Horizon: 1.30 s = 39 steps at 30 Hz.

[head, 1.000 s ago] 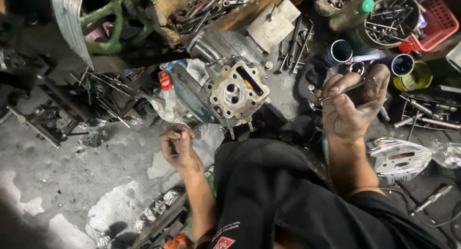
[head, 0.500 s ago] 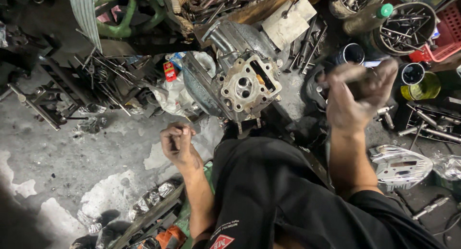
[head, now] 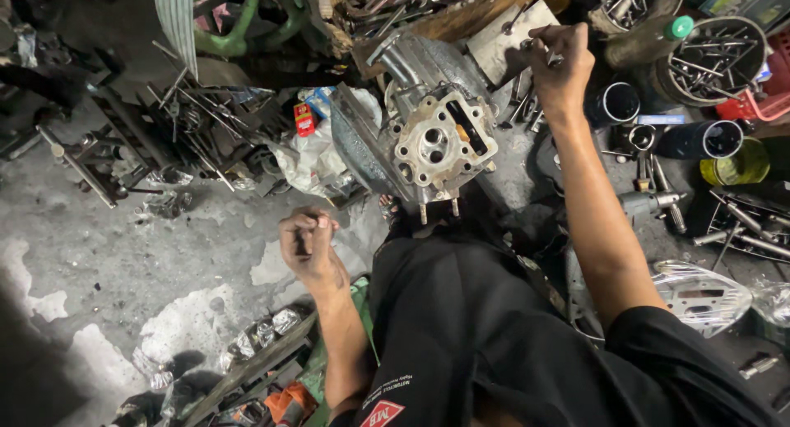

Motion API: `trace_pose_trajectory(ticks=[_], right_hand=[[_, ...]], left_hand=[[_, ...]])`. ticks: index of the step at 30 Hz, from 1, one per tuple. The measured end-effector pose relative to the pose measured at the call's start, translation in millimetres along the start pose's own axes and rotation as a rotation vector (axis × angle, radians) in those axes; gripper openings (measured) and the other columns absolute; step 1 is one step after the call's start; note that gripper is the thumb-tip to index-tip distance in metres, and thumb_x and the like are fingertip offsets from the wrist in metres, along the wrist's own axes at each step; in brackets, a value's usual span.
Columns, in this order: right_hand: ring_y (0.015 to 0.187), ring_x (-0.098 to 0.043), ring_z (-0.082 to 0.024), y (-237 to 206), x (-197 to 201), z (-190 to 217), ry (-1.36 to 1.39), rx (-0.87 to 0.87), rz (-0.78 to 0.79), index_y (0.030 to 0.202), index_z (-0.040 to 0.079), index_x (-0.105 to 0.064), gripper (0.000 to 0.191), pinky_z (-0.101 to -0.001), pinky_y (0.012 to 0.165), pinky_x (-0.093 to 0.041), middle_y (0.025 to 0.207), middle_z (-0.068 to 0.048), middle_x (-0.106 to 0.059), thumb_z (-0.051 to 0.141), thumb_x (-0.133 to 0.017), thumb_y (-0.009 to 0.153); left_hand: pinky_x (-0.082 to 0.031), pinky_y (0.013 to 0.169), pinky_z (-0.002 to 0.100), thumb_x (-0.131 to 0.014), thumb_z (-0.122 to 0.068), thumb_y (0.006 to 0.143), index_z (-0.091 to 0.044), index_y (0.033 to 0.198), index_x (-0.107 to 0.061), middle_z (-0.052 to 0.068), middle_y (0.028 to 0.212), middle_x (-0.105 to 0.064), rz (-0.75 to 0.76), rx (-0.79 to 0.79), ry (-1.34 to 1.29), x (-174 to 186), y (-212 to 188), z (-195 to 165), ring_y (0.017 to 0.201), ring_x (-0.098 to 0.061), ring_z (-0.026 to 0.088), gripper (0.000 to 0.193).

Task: The person works on a disassembled engine block clamped in a bench vise, using a T-handle wrench to tighten bolts and a cloth to wipe surfaces. The person repeatedly adjusts the engine and uses tools to manipulate internal components.

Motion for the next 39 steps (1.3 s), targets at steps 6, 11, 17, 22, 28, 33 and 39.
trace_pose_trajectory(ticks=[6,11,17,22,28,33,39], right_hand=[[0.097,-0.053,-0.017,-3,15,-9,0.083,-0.088,-0.027,0.113,0.003,-0.045,0.045,-0.0327,0.088,-0.056,0.101,-0.006,-0.049,-0.019,-0.073,0.085],[0.084,-0.052,-0.011,-23,47,8,0.364,-0.177,-0.056,0.119,0.006,-0.039,0.037,-0.0245,0.070,-0.049,0.107,-0.003,-0.053,-0.017,-0.067,0.115],[0.079,-0.045,-0.005,-66,71,72,0.440,-0.485,0.051,0.137,0.010,-0.037,0.038,-0.0190,0.063,-0.039,0.143,-0.005,-0.052,-0.004,-0.053,0.106],[0.111,-0.065,-0.019,-111,50,109,0.660,-0.634,0.171,0.137,0.004,-0.047,0.022,-0.0339,0.096,-0.058,0.124,-0.011,-0.062,0.006,-0.054,0.115],[0.115,-0.065,-0.028,-159,24,136,1.287,-1.086,0.304,0.140,0.001,-0.047,0.040,-0.0452,0.098,-0.056,0.131,-0.017,-0.063,0.025,-0.053,0.110],[0.118,-0.064,-0.027,-155,8,162,1.243,-1.002,0.362,0.145,0.005,-0.041,0.048,-0.0446,0.098,-0.055,0.136,-0.013,-0.057,0.025,-0.057,0.104],[0.112,-0.070,-0.029,-132,21,170,1.145,-1.058,0.465,0.138,-0.001,-0.048,0.049,-0.0442,0.096,-0.057,0.130,-0.014,-0.063,0.026,-0.064,0.101]], left_hand=[[-0.049,0.079,0.031,-0.066,0.007,0.095,-0.006,0.100,-0.053,0.012,0.105,-0.061,-0.014,-0.017,0.049,9,-8,4,0.088,-0.057,0.017,0.019],[-0.051,0.079,0.031,-0.070,0.005,0.097,-0.004,0.105,-0.056,0.010,0.105,-0.061,0.036,0.004,0.222,29,-4,24,0.088,-0.059,0.017,0.018],[-0.058,0.079,0.029,-0.084,0.004,0.082,-0.003,0.135,-0.050,0.011,0.128,-0.062,0.220,0.160,0.777,51,48,117,0.095,-0.068,0.017,0.063],[-0.059,0.092,0.035,-0.083,0.009,0.084,-0.006,0.143,-0.046,0.011,0.138,-0.060,0.327,0.320,0.463,20,69,191,0.105,-0.067,0.019,0.071],[-0.058,0.096,0.040,-0.075,0.003,0.090,-0.007,0.140,-0.052,0.011,0.133,-0.066,0.169,-0.038,0.622,-5,73,198,0.109,-0.065,0.025,0.056],[-0.053,0.085,0.045,-0.066,-0.014,0.077,-0.010,0.132,-0.051,0.010,0.127,-0.059,0.246,-0.093,0.772,0,68,191,0.105,-0.062,0.031,0.056],[-0.049,0.056,0.034,-0.070,-0.033,0.090,-0.008,0.116,-0.062,0.005,0.085,-0.060,0.155,0.628,0.606,9,-31,183,0.067,-0.058,0.019,0.037]])
Point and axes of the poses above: each hand's wrist, its own y-axis towards the middle knuckle, its own x-axis out of the back of the hand, z = x × y, the point moved 1 cm from there along y, towards the middle knuckle
